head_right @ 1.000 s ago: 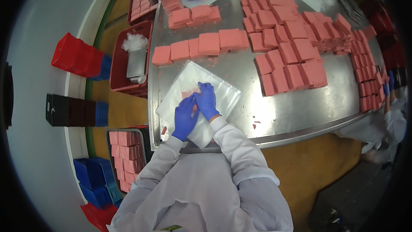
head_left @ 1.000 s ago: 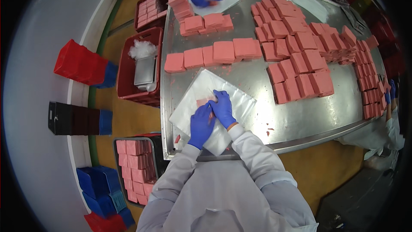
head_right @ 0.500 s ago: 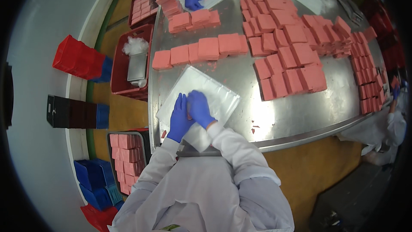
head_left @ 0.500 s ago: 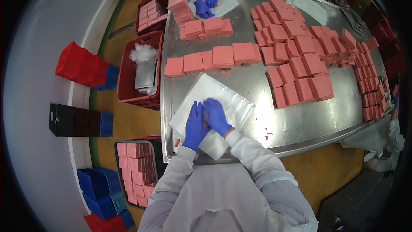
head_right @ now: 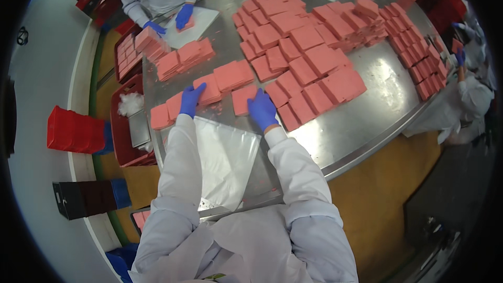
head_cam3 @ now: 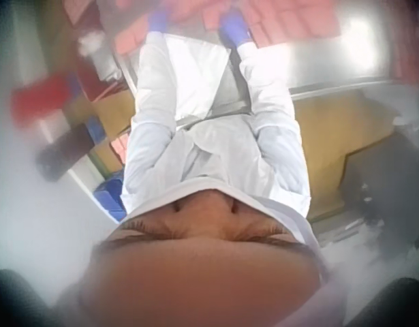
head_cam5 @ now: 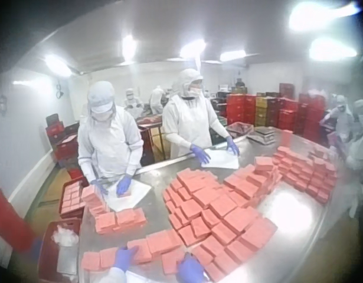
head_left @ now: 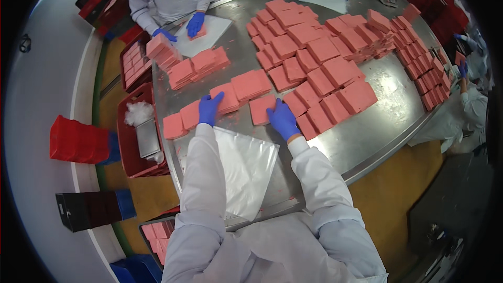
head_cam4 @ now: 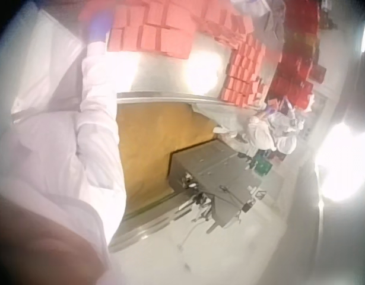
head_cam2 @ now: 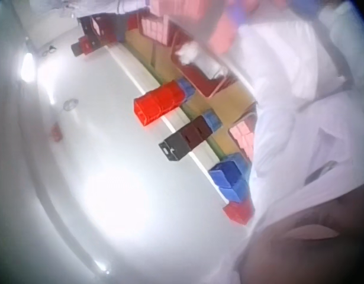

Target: The person wraps individual pink rectangular blocks in white paper. They pick up a block, place it on a sheet of paper, fold the paper around the block, and then place the wrapped item into a gray bin. The process is repeated continuously throughout the clip.

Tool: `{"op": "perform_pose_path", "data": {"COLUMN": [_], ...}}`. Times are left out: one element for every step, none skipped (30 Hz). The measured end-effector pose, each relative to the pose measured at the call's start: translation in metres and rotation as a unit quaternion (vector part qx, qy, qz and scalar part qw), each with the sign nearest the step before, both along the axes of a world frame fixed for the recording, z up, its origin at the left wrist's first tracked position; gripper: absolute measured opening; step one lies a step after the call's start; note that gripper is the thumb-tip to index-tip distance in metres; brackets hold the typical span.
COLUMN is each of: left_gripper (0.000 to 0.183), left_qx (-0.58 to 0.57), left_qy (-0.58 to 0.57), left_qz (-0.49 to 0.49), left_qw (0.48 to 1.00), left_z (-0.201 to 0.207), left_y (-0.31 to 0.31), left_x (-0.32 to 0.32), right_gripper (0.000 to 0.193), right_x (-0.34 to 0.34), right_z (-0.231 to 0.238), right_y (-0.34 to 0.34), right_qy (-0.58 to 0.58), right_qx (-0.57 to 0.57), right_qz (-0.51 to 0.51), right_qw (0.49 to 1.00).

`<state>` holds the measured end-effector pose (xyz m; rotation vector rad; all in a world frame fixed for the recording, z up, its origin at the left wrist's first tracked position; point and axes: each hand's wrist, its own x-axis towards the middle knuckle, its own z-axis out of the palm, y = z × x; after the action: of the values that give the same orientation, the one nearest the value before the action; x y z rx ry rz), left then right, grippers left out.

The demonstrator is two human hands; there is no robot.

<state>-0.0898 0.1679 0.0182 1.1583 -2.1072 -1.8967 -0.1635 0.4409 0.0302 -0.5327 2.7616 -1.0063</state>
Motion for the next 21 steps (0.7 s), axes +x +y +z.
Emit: {"op": "perform_pose_path", "data": {"left_gripper": [0.067, 0.063, 0.060, 0.056, 0.053, 0.049, 0.047, 0.044, 0.042, 0.044, 0.047, 0.049, 0.048, 0.046, 0.043, 0.040, 0.037, 0.033, 0.030, 0.026, 0.023], "left_qx": [-0.005, -0.011, -0.018, -0.011, -0.005, -0.003, 0.039, 0.081, 0.123, 0.161, 0.204, 0.176, 0.172, 0.166, 0.161, 0.153, 0.149, -0.017, -0.179, -0.333, -0.350], "left_qy": [0.008, 0.016, 0.023, 0.085, 0.146, 0.206, 0.230, 0.256, 0.279, 0.285, 0.292, 0.269, 0.257, 0.253, 0.225, 0.198, 0.168, 0.107, 0.042, -0.027, -0.024], "left_qz": [0.013, 0.029, 0.050, 0.074, 0.097, 0.126, 0.112, 0.094, 0.081, 0.077, 0.064, 0.072, 0.100, 0.124, 0.130, 0.133, 0.135, 0.016, -0.108, -0.226, -0.222], "left_qw": [1.000, 0.999, 0.998, 0.994, 0.984, 0.970, 0.966, 0.959, 0.949, 0.942, 0.932, 0.944, 0.946, 0.945, 0.952, 0.959, 0.965, 0.994, 0.977, 0.915, 0.910], "left_z": [-0.004, -0.008, -0.012, -0.011, -0.005, 0.004, 0.014, 0.025, 0.031, 0.033, 0.035, 0.035, 0.028, 0.021, 0.016, 0.013, 0.011, 0.017, 0.030, 0.037, 0.033], "left_y": [-0.003, -0.006, -0.008, 0.005, 0.029, 0.049, 0.061, 0.076, 0.091, 0.108, 0.129, 0.153, 0.165, 0.174, 0.184, 0.190, 0.197, 0.206, 0.218, 0.228, 0.235], "left_x": [-0.003, -0.001, 0.005, 0.007, 0.007, 0.015, 0.030, 0.046, 0.066, 0.094, 0.115, 0.135, 0.162, 0.182, 0.204, 0.228, 0.251, 0.270, 0.284, 0.296, 0.305], "right_gripper": [0.055, 0.057, 0.060, 0.062, 0.064, 0.066, 0.068, 0.069, 0.070, 0.071, 0.067, 0.057, 0.053, 0.049, 0.045, 0.042, 0.038, 0.035, 0.035, 0.039, 0.042], "right_x": [0.003, 0.003, 0.005, 0.007, 0.009, 0.016, 0.022, 0.029, 0.044, 0.063, 0.079, 0.106, 0.135, 0.152, 0.164, 0.176, 0.187, 0.186, 0.183, 0.186, 0.191], "right_z": [0.010, 0.011, 0.012, 0.013, 0.018, 0.026, 0.033, 0.037, 0.037, 0.036, 0.012, 0.002, -0.004, 0.000, 0.003, 0.030, 0.065, 0.118, 0.161, 0.195, 0.201], "right_y": [0.007, 0.011, 0.015, 0.017, 0.017, 0.014, 0.009, 0.000, -0.013, -0.022, -0.019, -0.017, -0.011, -0.011, -0.014, -0.021, -0.023, -0.029, -0.032, -0.033, -0.031], "right_qy": [0.034, 0.071, 0.106, 0.141, 0.027, -0.091, -0.208, -0.191, -0.180, -0.175, -0.175, -0.282, -0.350, -0.408, -0.416, -0.423, -0.431, -0.401, -0.355, -0.322, -0.289], "right_qx": [0.083, 0.024, -0.038, -0.097, -0.195, -0.289, -0.375, -0.371, -0.365, -0.357, -0.278, -0.319, -0.326, -0.333, -0.367, -0.403, -0.439, -0.460, -0.466, -0.504, -0.489], "right_qz": [0.033, 0.059, 0.089, 0.114, 0.096, 0.080, 0.063, 0.032, 0.003, -0.020, 0.053, 0.119, 0.093, 0.067, 0.077, 0.087, 0.092, 0.158, 0.202, 0.239, 0.250], "right_qw": [0.995, 0.995, 0.990, 0.979, 0.976, 0.950, 0.901, 0.908, 0.913, 0.917, 0.943, 0.897, 0.873, 0.847, 0.829, 0.807, 0.783, 0.776, 0.785, 0.765, 0.784]}}
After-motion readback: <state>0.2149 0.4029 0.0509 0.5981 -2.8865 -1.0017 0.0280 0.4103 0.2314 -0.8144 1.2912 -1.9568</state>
